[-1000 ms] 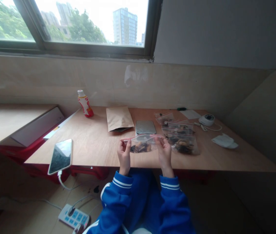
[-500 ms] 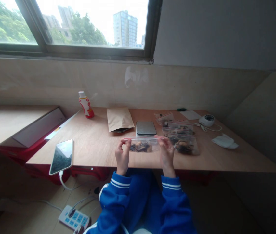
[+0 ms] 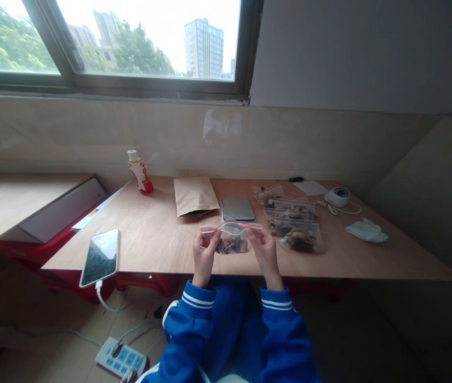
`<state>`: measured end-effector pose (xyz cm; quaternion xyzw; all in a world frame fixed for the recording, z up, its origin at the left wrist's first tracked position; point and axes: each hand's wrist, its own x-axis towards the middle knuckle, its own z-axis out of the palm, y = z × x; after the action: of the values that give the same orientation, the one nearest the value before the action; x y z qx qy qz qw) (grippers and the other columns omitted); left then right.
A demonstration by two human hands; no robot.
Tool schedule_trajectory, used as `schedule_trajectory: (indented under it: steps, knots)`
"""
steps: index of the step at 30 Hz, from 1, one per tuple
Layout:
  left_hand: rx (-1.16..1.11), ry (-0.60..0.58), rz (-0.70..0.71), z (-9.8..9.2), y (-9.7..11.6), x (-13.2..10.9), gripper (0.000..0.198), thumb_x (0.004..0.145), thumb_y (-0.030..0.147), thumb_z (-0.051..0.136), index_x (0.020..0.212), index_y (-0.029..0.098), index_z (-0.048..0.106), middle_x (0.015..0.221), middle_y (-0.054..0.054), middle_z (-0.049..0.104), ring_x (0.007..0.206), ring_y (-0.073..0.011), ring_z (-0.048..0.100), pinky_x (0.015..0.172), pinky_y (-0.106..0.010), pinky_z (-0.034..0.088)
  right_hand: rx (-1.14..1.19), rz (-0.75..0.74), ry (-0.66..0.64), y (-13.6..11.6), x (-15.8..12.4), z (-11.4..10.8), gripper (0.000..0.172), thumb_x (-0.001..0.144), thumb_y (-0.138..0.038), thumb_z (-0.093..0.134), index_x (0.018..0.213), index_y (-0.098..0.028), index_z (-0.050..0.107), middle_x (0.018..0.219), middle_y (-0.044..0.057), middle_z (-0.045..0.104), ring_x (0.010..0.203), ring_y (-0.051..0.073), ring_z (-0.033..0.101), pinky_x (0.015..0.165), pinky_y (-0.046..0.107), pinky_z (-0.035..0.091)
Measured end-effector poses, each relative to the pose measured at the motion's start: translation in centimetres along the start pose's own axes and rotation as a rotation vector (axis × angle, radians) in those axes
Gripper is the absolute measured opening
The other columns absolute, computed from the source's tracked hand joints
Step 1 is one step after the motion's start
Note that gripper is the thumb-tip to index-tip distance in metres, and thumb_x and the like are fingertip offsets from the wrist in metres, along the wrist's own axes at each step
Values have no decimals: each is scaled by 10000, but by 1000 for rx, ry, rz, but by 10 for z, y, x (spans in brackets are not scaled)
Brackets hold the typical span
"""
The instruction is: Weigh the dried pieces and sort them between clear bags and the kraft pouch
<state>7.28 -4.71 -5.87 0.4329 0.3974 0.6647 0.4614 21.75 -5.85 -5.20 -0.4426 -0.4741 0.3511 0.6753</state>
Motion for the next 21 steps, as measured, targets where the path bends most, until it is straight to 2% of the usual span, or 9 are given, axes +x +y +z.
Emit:
schedule_trajectory:
  steps: [5, 14, 21]
  knots:
    - [-2, -8, 3, -4, 0, 5, 256, 742, 362, 704, 887, 155, 660, 802, -28, 708, 757, -162, 663, 685, -261, 509, -14, -15, 55, -3, 0, -1, 170, 780, -373, 673, 808, -206, 673, 916, 62, 755, 901, 227, 694, 839, 385, 538]
    - [76, -45, -47, -15, 0, 9, 257, 705, 378, 729, 805, 142, 707, 800, -63, 733, 773, -198, 673, 708, -299, 520, -94, 4, 70, -2, 0, -3, 207, 752, -401, 682, 792, -199, 699, 880, 75, 757, 843, 236, 696, 796, 389, 545]
    - [53, -43, -44, -13, -1, 6, 234, 705, 368, 732, 771, 146, 699, 736, -42, 725, 711, -176, 673, 660, -274, 521, -9, 10, 105, 6, 2, -7, 186, 745, -387, 693, 767, -203, 678, 850, 59, 752, 813, 226, 690, 763, 370, 544]
